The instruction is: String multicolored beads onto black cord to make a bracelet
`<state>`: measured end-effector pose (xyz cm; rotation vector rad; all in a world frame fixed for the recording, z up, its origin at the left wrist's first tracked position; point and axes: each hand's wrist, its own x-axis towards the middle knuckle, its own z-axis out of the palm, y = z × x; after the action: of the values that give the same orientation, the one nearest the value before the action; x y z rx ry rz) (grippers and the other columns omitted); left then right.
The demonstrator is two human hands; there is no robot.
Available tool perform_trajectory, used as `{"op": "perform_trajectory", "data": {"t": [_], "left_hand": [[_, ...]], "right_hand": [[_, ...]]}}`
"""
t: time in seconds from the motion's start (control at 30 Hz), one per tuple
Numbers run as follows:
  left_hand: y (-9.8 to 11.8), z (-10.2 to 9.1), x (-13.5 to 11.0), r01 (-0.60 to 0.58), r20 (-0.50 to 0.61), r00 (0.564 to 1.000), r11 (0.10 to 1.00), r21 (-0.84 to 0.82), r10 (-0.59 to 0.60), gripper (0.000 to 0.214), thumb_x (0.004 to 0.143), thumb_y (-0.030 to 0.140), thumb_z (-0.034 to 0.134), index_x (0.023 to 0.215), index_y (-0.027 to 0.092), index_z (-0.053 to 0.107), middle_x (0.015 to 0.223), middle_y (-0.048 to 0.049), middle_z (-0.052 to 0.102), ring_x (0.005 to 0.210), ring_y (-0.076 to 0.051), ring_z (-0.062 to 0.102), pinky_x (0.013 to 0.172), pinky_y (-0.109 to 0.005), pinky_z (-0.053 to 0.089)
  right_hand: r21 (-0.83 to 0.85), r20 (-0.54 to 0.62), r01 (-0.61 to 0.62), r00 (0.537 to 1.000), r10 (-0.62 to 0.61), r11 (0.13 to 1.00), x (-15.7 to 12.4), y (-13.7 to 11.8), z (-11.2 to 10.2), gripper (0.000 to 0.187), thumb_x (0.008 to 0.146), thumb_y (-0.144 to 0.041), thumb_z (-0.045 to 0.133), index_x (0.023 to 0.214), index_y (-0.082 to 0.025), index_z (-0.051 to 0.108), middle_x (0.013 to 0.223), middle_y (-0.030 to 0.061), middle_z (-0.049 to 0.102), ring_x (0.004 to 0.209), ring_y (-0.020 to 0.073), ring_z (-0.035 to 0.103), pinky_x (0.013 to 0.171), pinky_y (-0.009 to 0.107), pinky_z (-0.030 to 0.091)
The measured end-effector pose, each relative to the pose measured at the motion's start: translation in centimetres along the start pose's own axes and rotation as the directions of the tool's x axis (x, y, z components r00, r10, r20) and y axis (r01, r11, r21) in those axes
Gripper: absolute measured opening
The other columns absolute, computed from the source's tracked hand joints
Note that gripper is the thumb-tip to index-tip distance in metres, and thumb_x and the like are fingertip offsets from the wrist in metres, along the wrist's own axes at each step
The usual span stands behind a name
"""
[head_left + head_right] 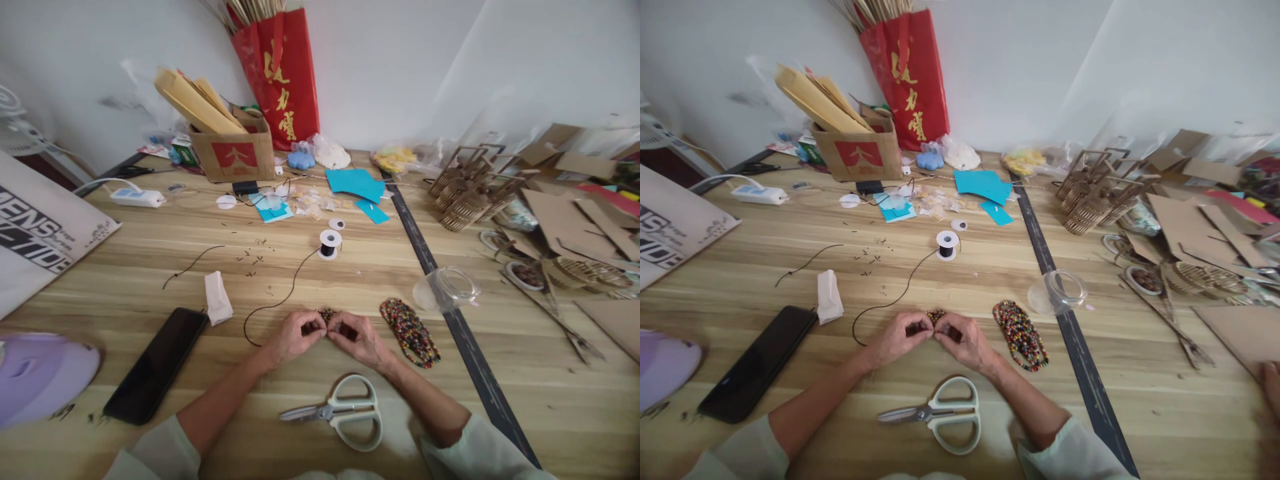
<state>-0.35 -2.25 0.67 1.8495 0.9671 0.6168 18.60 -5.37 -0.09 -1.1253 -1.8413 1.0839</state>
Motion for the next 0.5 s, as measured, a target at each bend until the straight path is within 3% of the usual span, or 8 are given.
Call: {"op": "perform_trajectory", "data": {"t": [0.5], "left_hand": [[-0.15, 0.02, 0.06, 0.007, 0.01, 1.0, 1.0, -0.004, -0.007, 0.008, 0.077, 0.019, 0.059, 0.074, 0.014, 0.065, 0.066, -0.0003, 0.062, 0.061, -0.012, 0.053, 0.06, -0.021, 0.041]], "right_hand": [[-0.032, -0.015, -0.01, 1.0, 0.009, 0.999, 0.09, 0.06, 0.13, 0.012, 0.084, -0.026, 0.059, 0.08, -0.015, 0.061, 0.062, -0.0022, 0.053, 0.052, 0.0078, 0.044, 0.048, 0.017, 0.035]]}}
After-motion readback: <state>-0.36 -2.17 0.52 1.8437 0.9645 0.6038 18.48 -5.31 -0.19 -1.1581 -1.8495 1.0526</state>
